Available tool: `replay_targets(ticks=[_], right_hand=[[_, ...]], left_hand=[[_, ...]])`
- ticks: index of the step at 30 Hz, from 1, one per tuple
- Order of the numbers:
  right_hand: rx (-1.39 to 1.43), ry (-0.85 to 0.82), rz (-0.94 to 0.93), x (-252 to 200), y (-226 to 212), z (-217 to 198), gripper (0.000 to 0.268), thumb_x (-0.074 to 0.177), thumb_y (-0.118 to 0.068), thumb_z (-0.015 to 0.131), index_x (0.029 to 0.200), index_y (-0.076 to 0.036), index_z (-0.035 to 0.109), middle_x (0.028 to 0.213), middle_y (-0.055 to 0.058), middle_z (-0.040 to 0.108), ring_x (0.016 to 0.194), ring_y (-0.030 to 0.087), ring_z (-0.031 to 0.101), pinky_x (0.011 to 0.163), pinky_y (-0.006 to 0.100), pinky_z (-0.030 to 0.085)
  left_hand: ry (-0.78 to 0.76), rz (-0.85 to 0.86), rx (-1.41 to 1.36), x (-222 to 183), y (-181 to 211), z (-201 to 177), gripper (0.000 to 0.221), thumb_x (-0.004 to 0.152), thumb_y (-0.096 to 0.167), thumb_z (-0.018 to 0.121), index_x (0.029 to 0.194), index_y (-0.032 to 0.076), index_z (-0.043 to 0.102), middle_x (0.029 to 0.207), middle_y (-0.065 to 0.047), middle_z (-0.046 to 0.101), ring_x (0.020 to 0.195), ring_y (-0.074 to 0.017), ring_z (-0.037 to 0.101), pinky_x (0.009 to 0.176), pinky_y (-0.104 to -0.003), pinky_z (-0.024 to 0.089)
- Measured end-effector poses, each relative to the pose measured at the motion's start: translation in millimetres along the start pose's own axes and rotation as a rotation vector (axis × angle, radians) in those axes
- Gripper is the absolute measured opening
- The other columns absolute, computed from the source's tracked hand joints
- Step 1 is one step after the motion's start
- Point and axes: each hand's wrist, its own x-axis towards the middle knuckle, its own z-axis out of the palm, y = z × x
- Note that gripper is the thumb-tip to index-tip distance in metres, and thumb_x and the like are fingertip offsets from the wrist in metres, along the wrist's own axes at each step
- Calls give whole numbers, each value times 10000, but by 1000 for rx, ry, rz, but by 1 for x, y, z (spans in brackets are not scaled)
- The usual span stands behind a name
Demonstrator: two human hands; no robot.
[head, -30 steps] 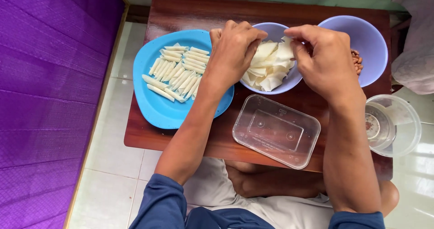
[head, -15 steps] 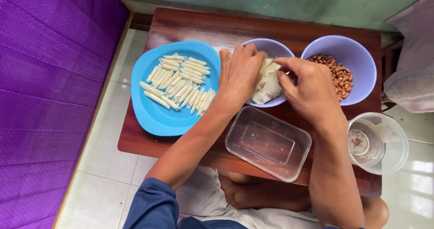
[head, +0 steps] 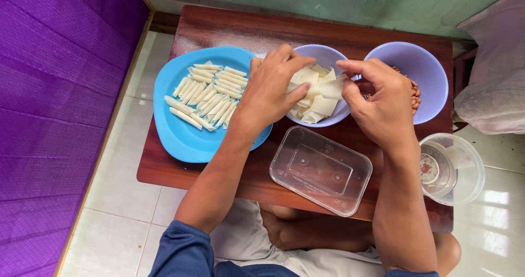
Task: Manually assembling nut rolls by placing a peanut inside a square wrapper and rolling it into a tube.
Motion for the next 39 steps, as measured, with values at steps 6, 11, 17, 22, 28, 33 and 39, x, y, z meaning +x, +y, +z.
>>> replay_targets(ticks=[6, 11, 17, 22, 28, 33, 39], right_hand=[[301, 55, 90, -4, -1, 5, 236, 1041, 93, 639, 1275, 74, 668, 1015, 154, 574, 862, 199, 717, 737, 335, 631], [308, -42, 115, -4, 1, 7, 254, 994, 83, 666, 1247, 67, 675, 962, 129, 562, 815, 169, 662, 670, 297, 601], [346, -84, 145, -6, 6, 8, 86, 1017, -1, 731, 980, 69, 696, 977, 158, 637, 832, 133, 657, 658, 273, 585], [480, -15, 236, -4, 3, 12, 198, 1015, -29, 738, 1143, 53, 611, 991, 144, 660, 836, 154, 723, 724, 267, 632], [511, -57, 353, -6, -4, 4, 183, 1061, -15, 630, 1217, 81, 632, 993, 159, 740, 846, 170, 758, 689, 283, 664], [488, -51, 398, -4, 2, -5, 167, 1019, -36, 673, 1139, 79, 691, 686, 199, 685, 498, 201, 701, 431, 279, 608], [459, 28, 359, -1, -5, -6, 135, 1030, -40, 691, 1118, 61, 708, 889, 201, 742, 766, 222, 769, 630, 335, 672]], left_hand=[[72, 155, -566, 2, 7, 3, 169, 919, 194, 761, 1047, 87, 737, 861, -108, 706, 878, -268, 744, 771, -386, 570], [124, 99, -728, 2, 14, 2, 62, 937, 172, 736, 986, 134, 746, 822, -14, 718, 831, -122, 721, 708, -247, 578], [186, 115, -772, 3, 14, 5, 95, 983, 180, 689, 1038, 117, 736, 659, -18, 667, 660, -67, 646, 622, -209, 544], [166, 131, -843, 4, 14, 7, 118, 1029, 188, 631, 1074, 117, 715, 660, -42, 718, 594, -61, 680, 606, -197, 558], [152, 145, -829, -1, 16, 5, 151, 1041, 165, 621, 1096, 78, 731, 620, -67, 684, 581, -78, 648, 606, -218, 545], [99, 101, -808, 0, 12, 4, 161, 1039, 173, 625, 1103, 83, 741, 541, -41, 623, 526, -74, 583, 572, -220, 519], [115, 132, -825, 0, 13, 1, 154, 1035, 157, 652, 1131, 83, 745, 647, -59, 688, 621, -87, 638, 627, -232, 542]])
